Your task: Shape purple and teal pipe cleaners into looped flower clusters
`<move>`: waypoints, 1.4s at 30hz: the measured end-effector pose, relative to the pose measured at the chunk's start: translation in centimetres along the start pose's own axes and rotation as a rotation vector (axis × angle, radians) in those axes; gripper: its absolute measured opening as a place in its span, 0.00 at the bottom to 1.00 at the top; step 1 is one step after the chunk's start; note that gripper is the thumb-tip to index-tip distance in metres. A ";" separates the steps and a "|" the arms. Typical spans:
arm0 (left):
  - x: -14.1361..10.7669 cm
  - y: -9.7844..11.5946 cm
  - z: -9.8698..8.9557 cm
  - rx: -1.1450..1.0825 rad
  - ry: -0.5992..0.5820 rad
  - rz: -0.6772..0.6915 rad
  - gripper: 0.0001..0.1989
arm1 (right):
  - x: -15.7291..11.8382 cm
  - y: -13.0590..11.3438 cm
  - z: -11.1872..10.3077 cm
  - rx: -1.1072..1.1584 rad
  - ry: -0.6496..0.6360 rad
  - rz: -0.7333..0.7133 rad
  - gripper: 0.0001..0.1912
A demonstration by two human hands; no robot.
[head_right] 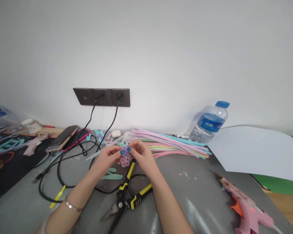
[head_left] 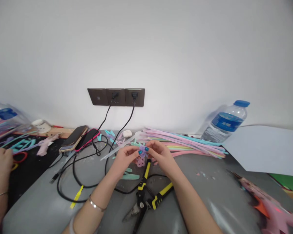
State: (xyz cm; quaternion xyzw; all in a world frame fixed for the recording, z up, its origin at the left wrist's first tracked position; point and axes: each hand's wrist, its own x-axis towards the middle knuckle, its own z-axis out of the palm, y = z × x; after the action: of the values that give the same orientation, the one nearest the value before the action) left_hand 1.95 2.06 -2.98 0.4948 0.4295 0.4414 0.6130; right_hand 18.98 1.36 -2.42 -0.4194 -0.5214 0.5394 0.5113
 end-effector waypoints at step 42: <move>-0.3 0.6 -0.9 0.701 0.024 0.472 0.05 | 0.0 0.2 -0.1 -0.044 -0.113 0.117 0.18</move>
State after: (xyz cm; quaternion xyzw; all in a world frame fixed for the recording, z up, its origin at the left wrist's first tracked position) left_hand 1.00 2.08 -2.48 0.7531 0.4357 0.4026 0.2845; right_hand 19.03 1.43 -2.62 -0.4293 -0.5358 0.5793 0.4394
